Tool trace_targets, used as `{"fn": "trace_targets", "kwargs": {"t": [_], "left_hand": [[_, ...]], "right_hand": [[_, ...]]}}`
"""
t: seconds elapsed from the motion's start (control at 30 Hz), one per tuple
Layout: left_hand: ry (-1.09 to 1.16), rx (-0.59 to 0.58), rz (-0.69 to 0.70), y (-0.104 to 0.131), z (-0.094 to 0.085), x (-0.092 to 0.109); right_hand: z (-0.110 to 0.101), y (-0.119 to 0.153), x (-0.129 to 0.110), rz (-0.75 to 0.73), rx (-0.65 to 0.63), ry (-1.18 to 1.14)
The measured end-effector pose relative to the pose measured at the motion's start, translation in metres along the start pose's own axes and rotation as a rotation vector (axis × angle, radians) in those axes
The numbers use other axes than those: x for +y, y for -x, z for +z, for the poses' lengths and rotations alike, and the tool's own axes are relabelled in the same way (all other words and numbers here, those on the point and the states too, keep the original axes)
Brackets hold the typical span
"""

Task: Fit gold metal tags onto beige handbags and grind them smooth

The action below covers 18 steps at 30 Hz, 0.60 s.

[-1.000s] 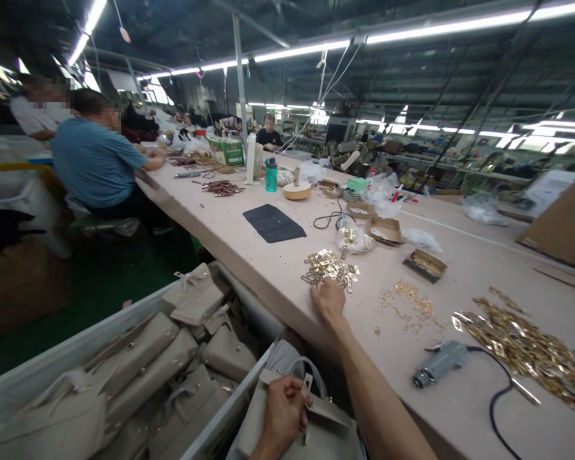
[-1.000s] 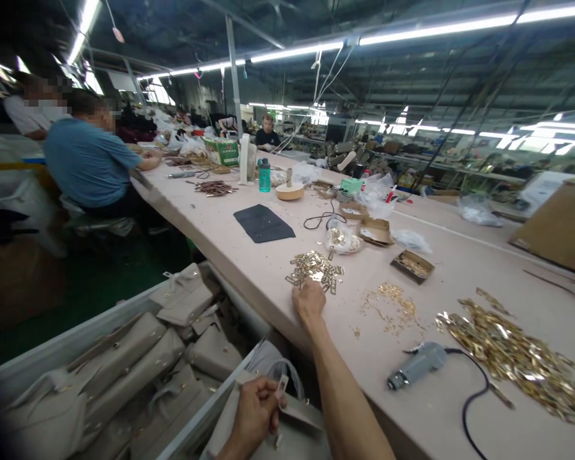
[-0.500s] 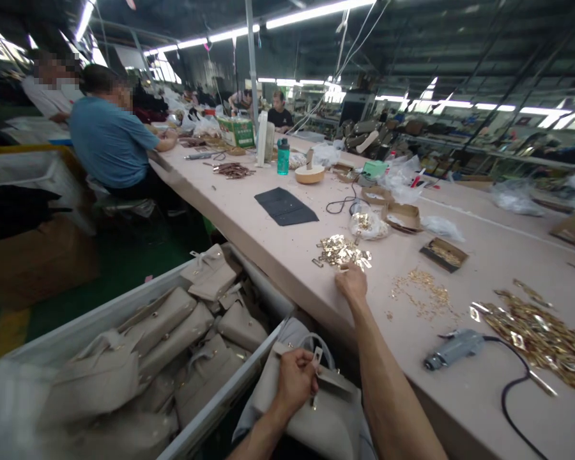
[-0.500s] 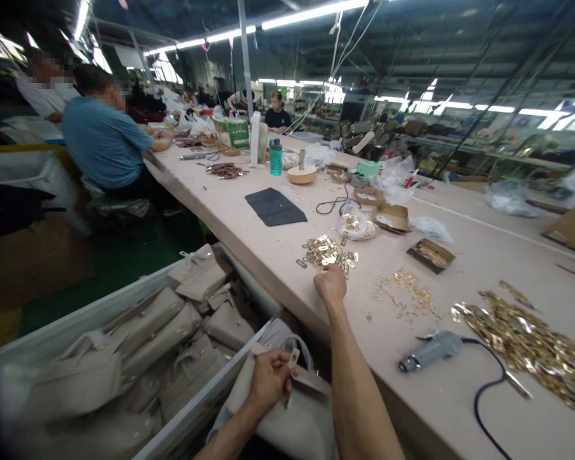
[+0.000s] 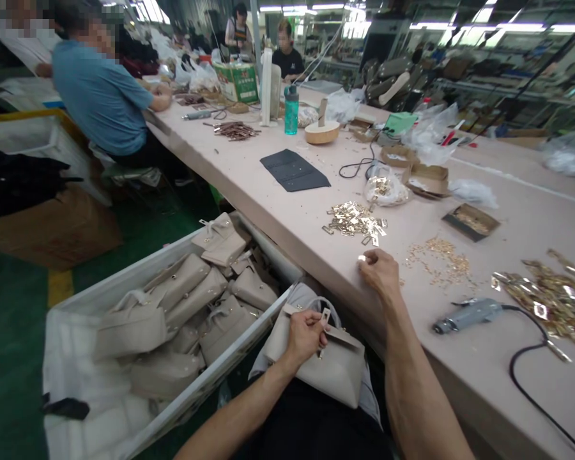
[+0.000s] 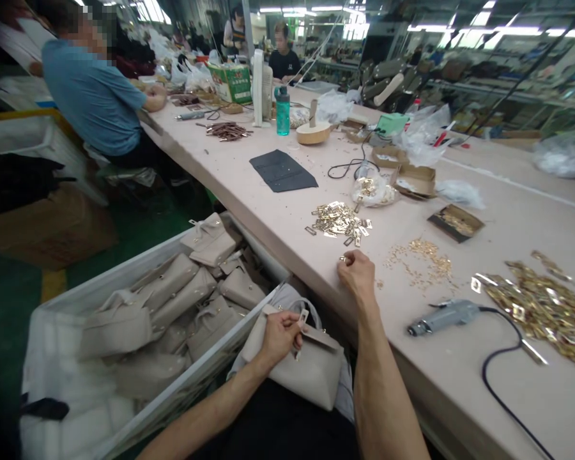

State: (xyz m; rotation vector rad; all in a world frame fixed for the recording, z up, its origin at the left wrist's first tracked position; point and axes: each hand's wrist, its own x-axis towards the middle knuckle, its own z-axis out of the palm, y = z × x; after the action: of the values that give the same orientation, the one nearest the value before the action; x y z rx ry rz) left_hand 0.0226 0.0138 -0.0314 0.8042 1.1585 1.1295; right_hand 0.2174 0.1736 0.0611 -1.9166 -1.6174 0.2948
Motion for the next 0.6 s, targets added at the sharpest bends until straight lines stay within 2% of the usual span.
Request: {"fn": "trace_targets", "kwargs": {"t": [0.1,0.17,0.23,0.3,0.47,0.6], "left_hand": [[0.011,-0.003,0.001,0.001,0.000,-0.001],[0.019,-0.008,0.000,0.001,-0.001,-0.001],[0.025,-0.019,-0.003,0.002,-0.002,-0.002],[0.029,-0.034,-0.011,0.003,-0.003,-0.003],[0.022,-0.087,-0.034,0.006,-0.003,0.000],[-0.004,-0.118,-0.038,0.008,-0.002,0.005]], "right_hand": [[-0.008,0.003,-0.004,0.032,0.017,-0.112],[-0.017,0.017,-0.010,0.028,-0.010,-0.312],[-0.025,0.041,-0.017,0.013,-0.071,-0.526],[-0.028,0.074,-0.021,0.013,-0.136,-0.647],[-0.012,0.149,-0.015,0.070,-0.310,-0.736],[0.001,0.172,-0.008,0.119,-0.313,-0.753]]}}
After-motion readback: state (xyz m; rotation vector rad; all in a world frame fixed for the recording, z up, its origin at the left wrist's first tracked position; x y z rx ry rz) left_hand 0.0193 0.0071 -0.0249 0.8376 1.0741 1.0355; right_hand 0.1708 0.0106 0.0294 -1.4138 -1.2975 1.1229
